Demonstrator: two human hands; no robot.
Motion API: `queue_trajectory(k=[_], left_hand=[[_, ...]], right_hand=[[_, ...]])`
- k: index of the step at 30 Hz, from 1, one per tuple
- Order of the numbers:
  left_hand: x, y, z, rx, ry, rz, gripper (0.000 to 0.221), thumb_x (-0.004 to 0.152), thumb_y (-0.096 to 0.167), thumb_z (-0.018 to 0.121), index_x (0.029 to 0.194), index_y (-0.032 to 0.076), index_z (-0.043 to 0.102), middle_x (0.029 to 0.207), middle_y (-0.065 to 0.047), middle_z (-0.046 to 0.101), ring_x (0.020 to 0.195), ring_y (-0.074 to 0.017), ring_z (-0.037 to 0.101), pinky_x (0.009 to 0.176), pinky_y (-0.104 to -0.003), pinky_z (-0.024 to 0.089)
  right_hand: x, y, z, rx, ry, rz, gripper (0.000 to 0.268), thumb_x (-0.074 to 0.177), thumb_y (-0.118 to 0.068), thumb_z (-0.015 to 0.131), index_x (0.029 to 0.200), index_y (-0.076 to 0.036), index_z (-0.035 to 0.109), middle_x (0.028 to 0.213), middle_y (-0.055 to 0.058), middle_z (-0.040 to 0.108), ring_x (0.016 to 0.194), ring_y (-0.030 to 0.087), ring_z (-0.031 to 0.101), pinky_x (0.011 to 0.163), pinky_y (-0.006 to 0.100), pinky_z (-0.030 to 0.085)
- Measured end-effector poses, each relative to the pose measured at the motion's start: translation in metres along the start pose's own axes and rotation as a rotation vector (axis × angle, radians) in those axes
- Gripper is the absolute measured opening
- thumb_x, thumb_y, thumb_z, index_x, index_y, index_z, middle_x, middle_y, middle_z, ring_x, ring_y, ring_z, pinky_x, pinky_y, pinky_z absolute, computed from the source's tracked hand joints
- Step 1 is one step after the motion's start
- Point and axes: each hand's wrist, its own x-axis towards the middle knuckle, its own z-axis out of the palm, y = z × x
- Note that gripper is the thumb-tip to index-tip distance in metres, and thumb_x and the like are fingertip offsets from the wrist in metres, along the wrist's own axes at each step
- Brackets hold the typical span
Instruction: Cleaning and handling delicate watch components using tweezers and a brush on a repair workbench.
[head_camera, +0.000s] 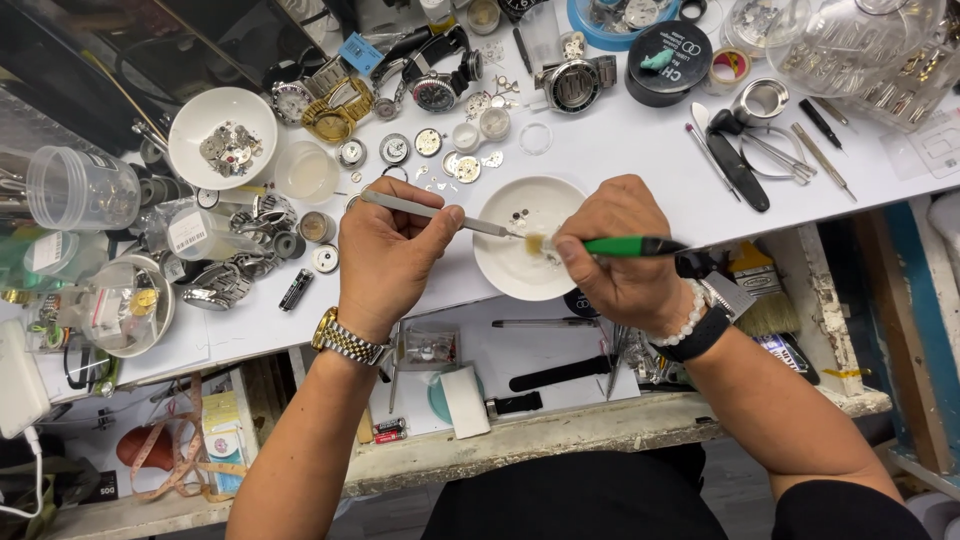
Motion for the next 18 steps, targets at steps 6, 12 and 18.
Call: queue_trajectory(k=[6, 12, 18], left_hand=[[0.000, 0.001, 0.000, 0.003, 0.002, -0.006, 0.021, 0.088, 0.009, 0.082, 0.094, -0.003, 0.066, 0.076, -0.018, 0.075, 0.059, -0.0097, 0.063, 0.056, -0.023, 0.057], [-0.003, 0.002, -0.002, -0.028, 0.051, 0.001, 0.018, 0.086, 0.008, 0.083, 0.093, -0.001, 0.068, 0.072, -0.016, 0.074, 0.057, -0.0099, 0.063, 0.055, -0.023, 0.055], [0.014, 0.018, -0.036, -0.021, 0.176, 0.084, 0.017, 0.091, 0.006, 0.080, 0.100, 0.000, 0.067, 0.077, -0.014, 0.073, 0.059, -0.0083, 0.062, 0.059, -0.021, 0.055]], right_hand=[[0.004, -0.005, -0.003, -0.035, 0.003, -0.006, 0.021, 0.104, -0.020, 0.058, 0.084, -0.015, 0.064, 0.069, -0.003, 0.060, 0.065, 0.021, 0.057, 0.081, 0.036, 0.045], [-0.004, 0.002, -0.009, 0.084, 0.174, 0.122, 0.024, 0.108, -0.015, 0.049, 0.093, -0.007, 0.066, 0.070, 0.002, 0.060, 0.071, 0.022, 0.052, 0.081, 0.036, 0.047], [-0.005, 0.002, -0.011, 0.079, 0.162, 0.172, 0.022, 0.107, -0.011, 0.052, 0.094, -0.002, 0.068, 0.070, 0.005, 0.062, 0.074, 0.025, 0.053, 0.079, 0.037, 0.049]])
